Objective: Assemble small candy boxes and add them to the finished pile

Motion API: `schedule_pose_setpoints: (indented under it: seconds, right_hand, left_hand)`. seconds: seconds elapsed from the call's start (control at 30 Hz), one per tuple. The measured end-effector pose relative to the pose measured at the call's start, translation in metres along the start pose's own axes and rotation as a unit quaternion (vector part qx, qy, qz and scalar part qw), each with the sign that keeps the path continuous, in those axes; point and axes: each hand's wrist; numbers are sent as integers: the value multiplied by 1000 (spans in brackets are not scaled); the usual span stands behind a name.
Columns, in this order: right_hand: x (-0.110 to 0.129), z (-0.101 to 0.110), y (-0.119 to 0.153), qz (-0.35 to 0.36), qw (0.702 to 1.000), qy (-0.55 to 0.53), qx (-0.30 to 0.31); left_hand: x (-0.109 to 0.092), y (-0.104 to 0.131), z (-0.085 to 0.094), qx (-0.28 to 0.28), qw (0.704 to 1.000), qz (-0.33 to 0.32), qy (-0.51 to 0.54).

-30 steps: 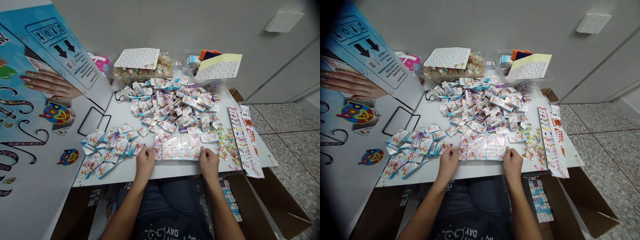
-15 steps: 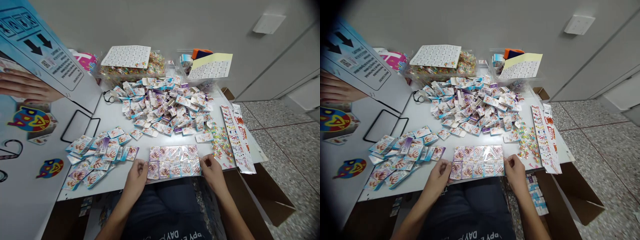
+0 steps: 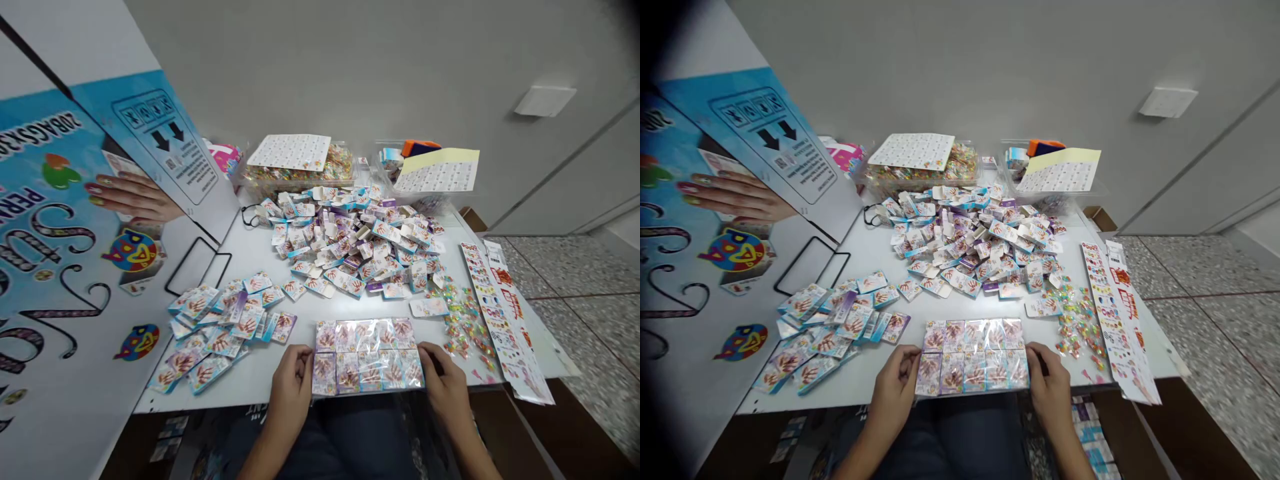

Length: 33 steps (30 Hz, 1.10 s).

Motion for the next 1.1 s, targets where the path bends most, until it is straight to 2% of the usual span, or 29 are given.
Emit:
schedule_pose_setpoints:
  seconds: [0.07, 0.13, 0.2, 0.27, 0.33, 0.4, 0.43, 0.47, 0.5, 0.53, 0.57, 0.6, 0.67, 0.73, 0.83, 0.93, 1.03, 1.1]
  right_hand:
    - [-8, -3, 2, 16, 999, 20, -25]
    - [-14, -3, 0, 48, 998, 36, -2]
    - [-17, 0, -6, 91, 994, 57, 30]
    - [-16, 8, -13, 139, 986, 90, 34]
    - [-10, 16, -16, 179, 974, 136, -5]
    - [2, 19, -14, 199, 957, 186, -95]
    - [11, 17, -11, 218, 946, 203, -128]
    - [21, 12, -6, 247, 935, 213, -140]
    - [32, 4, -1, 295, 924, 216, -112]
    - [44, -6, 5, 355, 908, 216, -50]
    - [54, -17, 10, 411, 884, 221, 14]
    - [61, -27, 14, 453, 858, 234, 63]
    - [67, -40, 17, 495, 820, 267, 102]
    - [60, -40, 15, 492, 814, 294, 96]
    - [36, -25, 16, 441, 839, 307, 86]
    - [16, -18, 28, 352, 890, 282, 65]
    - [10, -28, 44, 216, 950, 226, 17]
    - [11, -34, 48, 155, 970, 185, 7]
  left_hand:
    - [3, 0, -4, -41, 999, 0, 2]
    - [4, -1, -6, -69, 998, -4, -1]
    - [4, -4, -6, -69, 998, -10, 3]
    - [3, -5, -6, -55, 998, -6, 28]
    - [3, -1, -5, -100, 993, 10, 68]
    - [1, 7, -5, -211, 974, -8, 83]
    - [0, 13, -6, -251, 964, -56, 72]
    - [-3, 18, -8, -256, 957, -132, 39]
    - [-6, 23, -10, -226, 948, -223, -13]
    - [-10, 28, -12, -166, 930, -319, -79]
    - [-14, 30, -14, -102, 904, -386, -155]
    - [-17, 31, -16, -49, 875, -427, -224]
    - [-19, 30, -16, -10, 836, -441, -326]
    - [-15, 27, -12, -23, 829, -419, -369]
    - [-4, 24, -5, -21, 836, -399, -375]
    - [7, 28, -7, -24, 855, -377, -355]
    - [15, 33, -18, -63, 880, -331, -335]
    - [18, 34, -23, -68, 895, -308, -314]
Point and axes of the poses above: each hand's wrist, its own y-axis away from the middle knuckle, its own z-axis out of the back of the hand, x = y × z, and after that the axes turned 3 degrees about z, right-handed
